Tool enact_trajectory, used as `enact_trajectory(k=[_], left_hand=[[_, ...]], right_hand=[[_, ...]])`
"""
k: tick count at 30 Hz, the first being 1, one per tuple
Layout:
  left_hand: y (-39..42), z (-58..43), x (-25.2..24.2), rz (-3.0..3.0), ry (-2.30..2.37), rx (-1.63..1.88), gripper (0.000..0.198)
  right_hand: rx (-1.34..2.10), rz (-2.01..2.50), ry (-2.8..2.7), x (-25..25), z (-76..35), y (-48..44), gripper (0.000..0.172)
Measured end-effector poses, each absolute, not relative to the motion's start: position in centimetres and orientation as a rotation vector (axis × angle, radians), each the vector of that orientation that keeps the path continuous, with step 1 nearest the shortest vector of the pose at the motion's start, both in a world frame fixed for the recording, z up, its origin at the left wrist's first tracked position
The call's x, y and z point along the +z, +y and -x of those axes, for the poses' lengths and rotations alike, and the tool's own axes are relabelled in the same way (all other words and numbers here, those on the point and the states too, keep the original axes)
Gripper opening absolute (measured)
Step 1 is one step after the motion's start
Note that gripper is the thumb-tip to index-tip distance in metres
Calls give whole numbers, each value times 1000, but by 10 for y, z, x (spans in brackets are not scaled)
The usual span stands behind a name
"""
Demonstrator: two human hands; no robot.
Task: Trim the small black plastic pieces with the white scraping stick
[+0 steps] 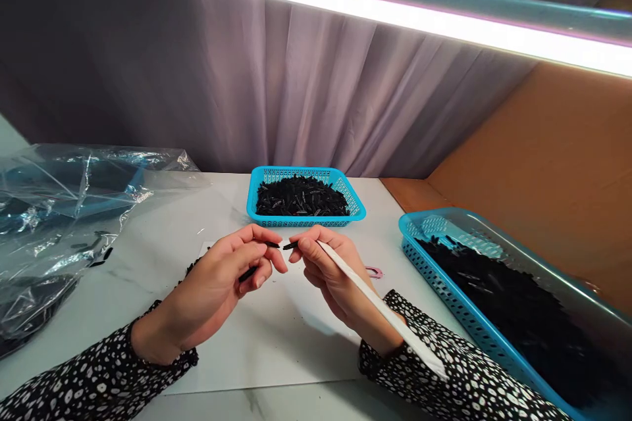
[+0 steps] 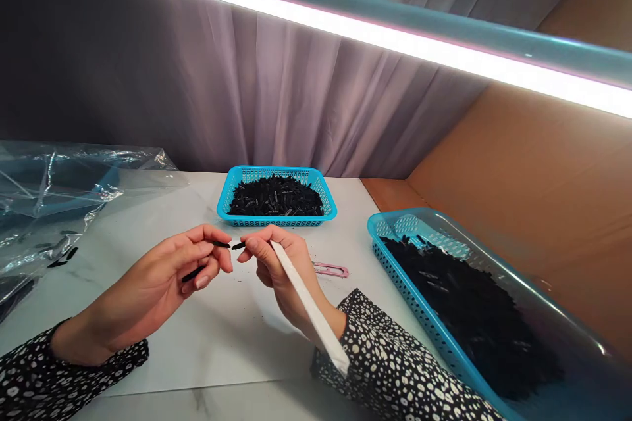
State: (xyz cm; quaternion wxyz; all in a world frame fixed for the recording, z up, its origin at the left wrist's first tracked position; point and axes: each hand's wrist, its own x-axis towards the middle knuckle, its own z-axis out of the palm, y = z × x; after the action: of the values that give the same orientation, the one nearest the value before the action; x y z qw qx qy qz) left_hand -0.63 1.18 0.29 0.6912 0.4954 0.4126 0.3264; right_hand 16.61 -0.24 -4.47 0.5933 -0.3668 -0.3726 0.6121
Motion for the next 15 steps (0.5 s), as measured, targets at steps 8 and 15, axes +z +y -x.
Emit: enact_trajectory(k=[8, 15], left_hand=[[10, 6, 1, -1164, 886, 680, 11], [8, 6, -2, -1198, 849, 670, 12]], right_hand=[[1497, 761, -840, -44, -169, -2, 28], [1483, 790, -969, -45, -167, -5, 27]])
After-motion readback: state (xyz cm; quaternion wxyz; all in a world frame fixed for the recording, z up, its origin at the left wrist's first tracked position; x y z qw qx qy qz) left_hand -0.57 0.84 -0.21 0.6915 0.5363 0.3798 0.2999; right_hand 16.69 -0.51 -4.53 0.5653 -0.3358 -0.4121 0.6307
